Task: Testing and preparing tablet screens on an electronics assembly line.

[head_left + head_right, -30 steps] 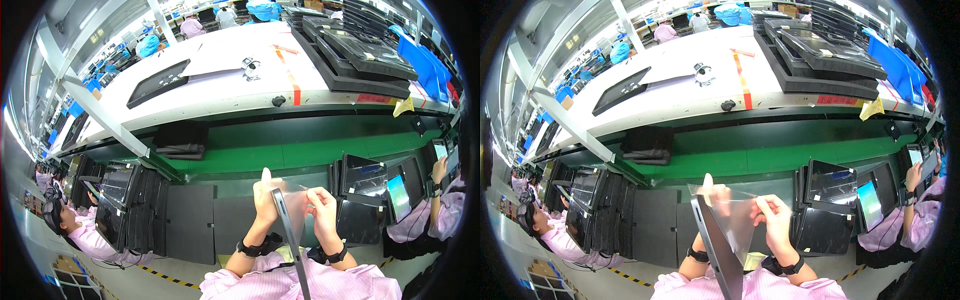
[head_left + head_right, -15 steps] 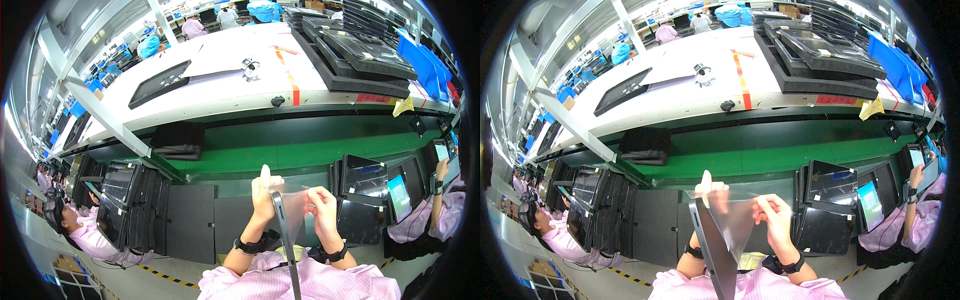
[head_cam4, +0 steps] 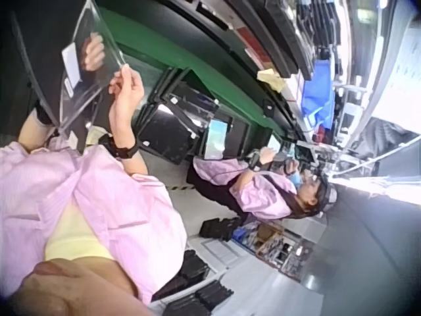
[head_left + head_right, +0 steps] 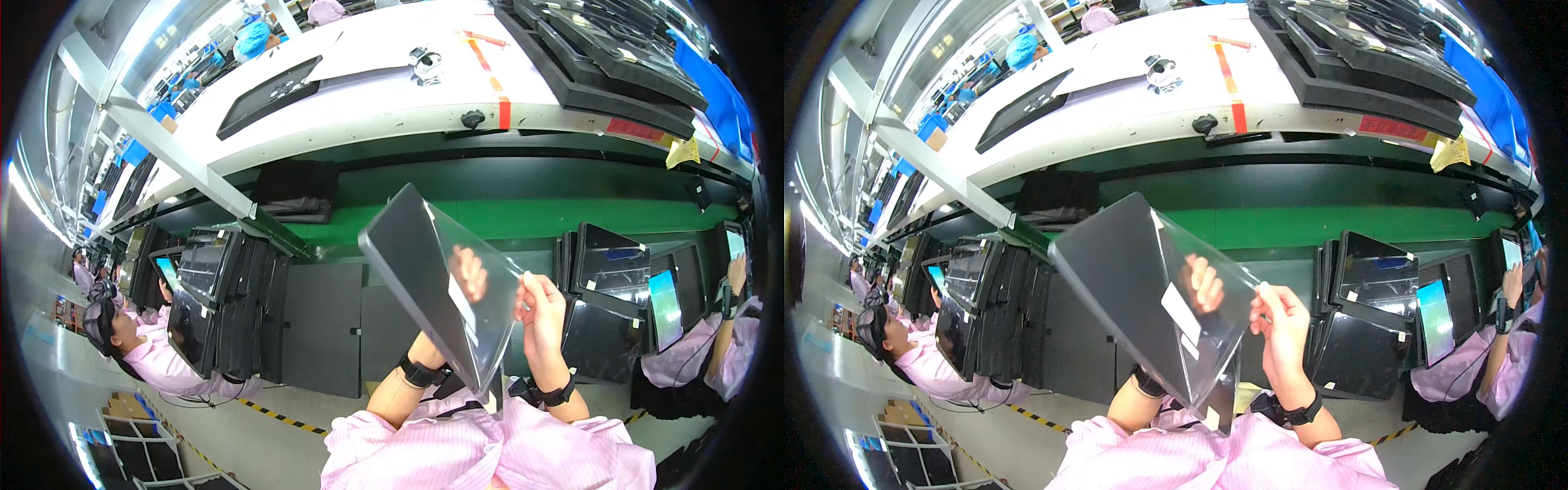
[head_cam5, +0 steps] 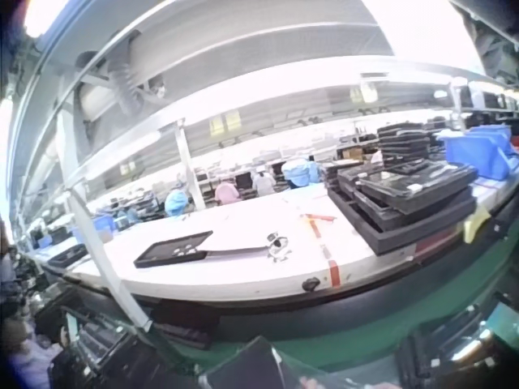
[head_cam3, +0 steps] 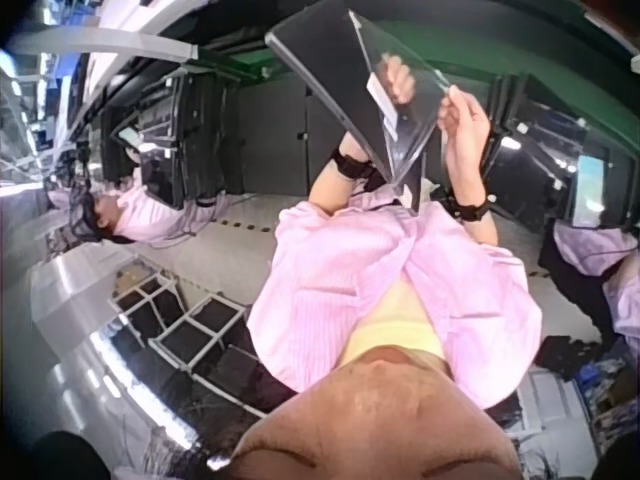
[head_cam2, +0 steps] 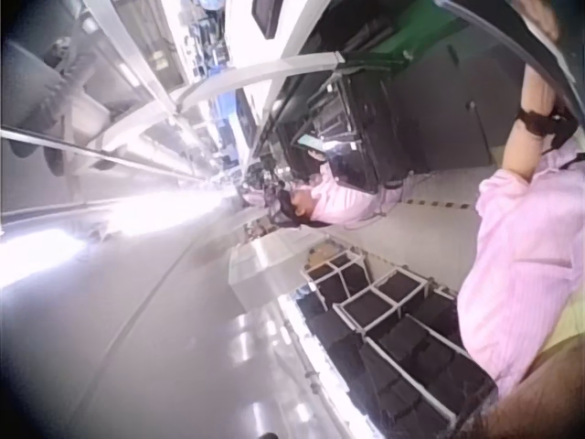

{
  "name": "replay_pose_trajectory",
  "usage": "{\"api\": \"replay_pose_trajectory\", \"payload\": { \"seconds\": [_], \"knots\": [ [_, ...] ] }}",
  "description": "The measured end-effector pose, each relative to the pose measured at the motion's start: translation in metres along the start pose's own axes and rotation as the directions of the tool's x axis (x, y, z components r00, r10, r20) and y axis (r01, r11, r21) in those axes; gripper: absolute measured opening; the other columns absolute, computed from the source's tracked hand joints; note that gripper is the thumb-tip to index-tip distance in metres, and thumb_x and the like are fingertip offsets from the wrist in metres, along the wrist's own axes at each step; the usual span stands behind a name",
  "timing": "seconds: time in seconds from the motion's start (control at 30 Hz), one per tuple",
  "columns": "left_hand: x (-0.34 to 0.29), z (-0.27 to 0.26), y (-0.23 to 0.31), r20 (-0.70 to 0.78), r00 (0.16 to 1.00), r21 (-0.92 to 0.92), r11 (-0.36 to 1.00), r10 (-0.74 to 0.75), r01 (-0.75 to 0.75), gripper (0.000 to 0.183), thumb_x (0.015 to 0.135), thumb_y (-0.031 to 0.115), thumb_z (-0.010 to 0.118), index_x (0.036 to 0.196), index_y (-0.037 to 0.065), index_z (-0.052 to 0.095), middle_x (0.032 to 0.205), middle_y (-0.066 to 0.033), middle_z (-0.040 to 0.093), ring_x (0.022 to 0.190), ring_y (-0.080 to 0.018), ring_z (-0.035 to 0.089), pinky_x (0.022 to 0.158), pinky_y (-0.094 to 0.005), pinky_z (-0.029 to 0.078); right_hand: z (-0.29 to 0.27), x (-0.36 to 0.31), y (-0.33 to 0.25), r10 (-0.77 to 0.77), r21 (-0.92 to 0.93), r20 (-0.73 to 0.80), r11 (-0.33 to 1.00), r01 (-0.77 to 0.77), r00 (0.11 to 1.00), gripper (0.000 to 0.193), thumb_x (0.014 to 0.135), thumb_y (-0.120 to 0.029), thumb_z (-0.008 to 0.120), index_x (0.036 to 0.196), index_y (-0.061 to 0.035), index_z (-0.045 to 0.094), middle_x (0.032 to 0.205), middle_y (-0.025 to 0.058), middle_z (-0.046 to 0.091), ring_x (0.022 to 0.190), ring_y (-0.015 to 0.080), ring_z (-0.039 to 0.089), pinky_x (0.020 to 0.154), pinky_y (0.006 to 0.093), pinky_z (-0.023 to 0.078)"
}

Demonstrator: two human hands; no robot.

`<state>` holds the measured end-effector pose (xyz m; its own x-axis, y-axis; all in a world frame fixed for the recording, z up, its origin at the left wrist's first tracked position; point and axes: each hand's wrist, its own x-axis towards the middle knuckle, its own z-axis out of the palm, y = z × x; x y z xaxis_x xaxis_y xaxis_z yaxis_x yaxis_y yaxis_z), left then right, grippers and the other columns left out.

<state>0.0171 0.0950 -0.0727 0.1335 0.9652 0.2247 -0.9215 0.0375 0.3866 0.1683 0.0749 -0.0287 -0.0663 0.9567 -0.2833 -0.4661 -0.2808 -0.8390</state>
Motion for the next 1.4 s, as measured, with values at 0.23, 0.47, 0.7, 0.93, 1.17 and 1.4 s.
{"api": "replay_pose_trajectory", "payload": {
  "seconds": [0.23, 0.47, 0.7, 0.93, 1.17, 1.4],
  "knots": [
    [-0.037, -0.058, -0.033, -0.268, 0.96, 0.225, 0.963, -0.083, 0.146, 0.01, 0.085, 0.014, 0.044, 0.094, 0.011, 0.041, 0.077, 0.0012, 0.038, 0.067, -0.012, 0.039, 0.061, -0.0243, 0.032, -0.001, -0.005, 0.0, 0.04, 0.105, -0.079, 0.994, -0.032, 0.996, 0.014, 0.088, -0.021, 0.059, 0.086, -0.0073, 0.056, 0.07, -0.0029, 0.051, 0.06, 0.0052, 0.049, 0.048, 0.0198, 0.037],
    [-0.007, 0.059, -0.007, -0.795, 0.532, -0.197, 0.954, -0.291, 0.227, 0.027, 0.091, 0.022, 0.04, 0.065, 0.016, 0.039, 0.055, 0.0036, 0.031, 0.045, -0.0113, 0.031, 0.039, -0.0261, 0.024, -0.015, 0.004, -0.008, 0.047, 0.136, -0.127, 0.99, -0.03, 0.991, 0.014, 0.088, -0.021, 0.059, 0.085, -0.0087, 0.055, 0.07, -0.0047, 0.049, 0.061, 0.0042, 0.047, 0.049, 0.0197, 0.035],
    [-0.009, 0.032, -0.016, -0.651, 0.691, -0.196, 0.95, -0.312, 0.245, 0.029, 0.092, 0.021, 0.037, 0.063, 0.015, 0.037, 0.053, 0.0033, 0.028, 0.044, -0.0117, 0.03, 0.038, -0.0267, 0.023, -0.021, 0.017, -0.029, -0.008, 0.111, -0.063, 0.994, 0.015, 0.998, 0.013, 0.088, -0.019, 0.058, 0.086, -0.0073, 0.055, 0.069, -0.005, 0.046, 0.06, 0.004, 0.045, 0.049, 0.0202, 0.034],
    [-0.009, 0.03, -0.013, -0.478, 0.78, -0.308, 0.909, -0.403, 0.281, 0.024, 0.091, 0.018, 0.039, 0.067, 0.014, 0.037, 0.06, 0.0029, 0.03, 0.051, -0.0112, 0.033, 0.044, -0.0248, 0.028, -0.021, 0.024, -0.032, -0.053, 0.134, -0.1, 0.989, 0.066, 0.994, 0.014, 0.088, -0.02, 0.058, 0.084, -0.0069, 0.055, 0.067, -0.0048, 0.045, 0.058, 0.0042, 0.043, 0.047, 0.0203, 0.034],
    [0.004, 0.02, -0.039, 0.258, 0.933, -0.464, 0.815, -0.252, 0.348, 0.027, 0.095, 0.019, 0.032, 0.074, 0.009, 0.045, 0.062, 0.0015, 0.039, 0.056, -0.0137, 0.041, 0.053, -0.0248, 0.037, -0.003, -0.059, -0.015, -0.536, -0.066, 0.056, 0.84, 0.539, 0.842, 0.021, 0.088, -0.012, 0.054, 0.074, -0.0065, 0.038, 0.063, 0.0, 0.035, 0.04, 0.0057, 0.035, 0.031, 0.0199, 0.029],
    [0.043, 0.024, -0.063, 0.804, 0.558, -0.283, 0.694, -0.204, 0.662, 0.063, 0.098, 0.041, 0.017, 0.064, 0.005, 0.056, 0.055, -0.01, 0.06, 0.047, -0.0182, 0.054, 0.05, -0.029, 0.047, -0.011, -0.07, -0.022, -0.794, -0.003, 0.127, 0.599, 0.801, 0.594, 0.024, 0.088, -0.015, 0.056, 0.076, -0.0024, 0.04, 0.067, 0.0044, 0.038, 0.045, 0.0083, 0.038, 0.032, 0.0198, 0.032]
  ]
}}
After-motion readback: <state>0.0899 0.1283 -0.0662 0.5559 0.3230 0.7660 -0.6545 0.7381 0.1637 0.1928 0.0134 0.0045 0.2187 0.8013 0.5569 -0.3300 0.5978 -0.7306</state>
